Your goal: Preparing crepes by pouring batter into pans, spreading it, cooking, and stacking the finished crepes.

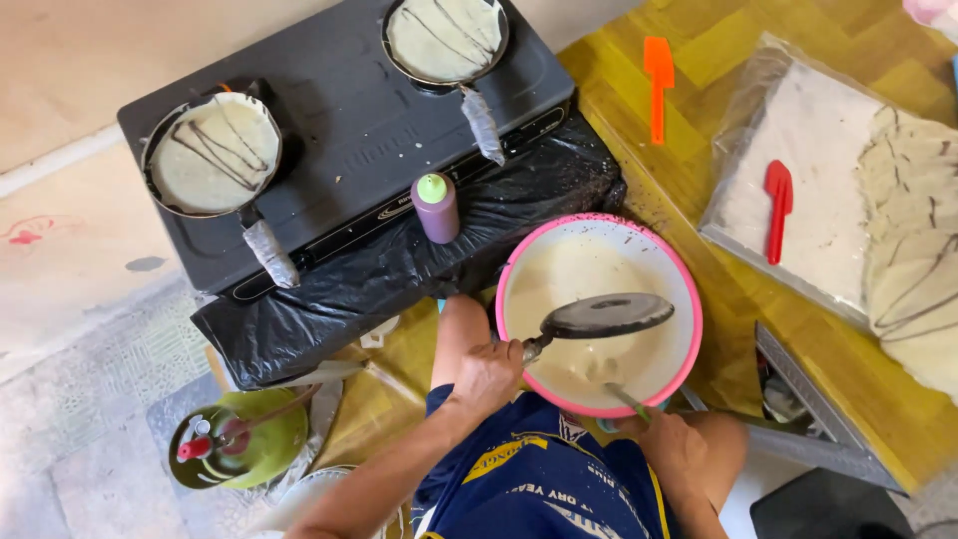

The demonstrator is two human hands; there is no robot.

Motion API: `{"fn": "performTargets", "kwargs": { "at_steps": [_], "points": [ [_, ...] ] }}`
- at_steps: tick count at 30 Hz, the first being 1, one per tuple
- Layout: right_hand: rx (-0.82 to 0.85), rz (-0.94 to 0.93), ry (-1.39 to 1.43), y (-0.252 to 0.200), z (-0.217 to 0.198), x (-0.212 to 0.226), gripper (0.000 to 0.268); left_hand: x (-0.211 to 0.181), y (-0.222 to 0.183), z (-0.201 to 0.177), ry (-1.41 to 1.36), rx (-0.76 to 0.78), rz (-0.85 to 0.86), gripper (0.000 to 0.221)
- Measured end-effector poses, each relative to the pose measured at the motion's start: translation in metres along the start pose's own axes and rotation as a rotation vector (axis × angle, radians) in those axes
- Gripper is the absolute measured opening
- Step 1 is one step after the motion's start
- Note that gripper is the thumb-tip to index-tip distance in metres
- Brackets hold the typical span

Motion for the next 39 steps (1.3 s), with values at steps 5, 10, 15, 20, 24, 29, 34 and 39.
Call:
{"fn": "performTargets", "kwargs": {
  "at_steps": [5, 10, 15, 20, 24, 29, 34, 39],
  "points": [
    [0.017, -0.062, -0.231, 0.033, 0.029, -0.035, 0.061, 0.008, -0.004, 0.017, -0.062, 0.0, -0.049, 0.016],
    [-0.24, -0.134, -0.347, 0.02, -0.07, 0.014, 0.054, 0.018, -0.003, 0.034, -0.252, 0.072, -0.171, 0.017],
    [-0.641, -1.048, 0.229, 0.043, -0.189, 0.197, 0.035, 0.015, -0.02, 0.068, -0.225, 0.307, -0.377, 0.036],
    [-0.145, -0.718, 0.739, 0.189, -0.205, 0.345, 0.066, 0.02, -0.046, 0.087, -0.556, 0.749, -0.889, 0.039],
    [0.443, -0.579, 1.51, 0.235, -0.2, 0.401, 0.024, 0.022, -0.002, 0.065, -1.054, 0.928, -1.293, 0.032],
    [0.399, -0.739, 1.702, 0.163, -0.27, 0.347, 0.028, 0.073, 0.153, 0.061, -1.331, 0.48, -1.299, 0.033],
    [0.316, -0.804, 1.771, 0.148, -0.291, 0.18, 0.054, 0.154, 0.257, 0.111, -1.414, 0.079, -1.382, 0.04],
    [0.362, -0.802, 1.934, 0.124, -0.248, 0.011, 0.065, 0.192, 0.287, 0.14, -1.383, -0.059, -1.557, 0.036]
  ]
}}
Point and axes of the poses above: each hand's wrist, its own y-axis towards the middle knuckle, its own z-axis out of the palm, x = y × z, the point moved 5 cm from there along y, towards the middle knuckle, and after that the axes turned 15 degrees about -z, right-handed, at the moved point
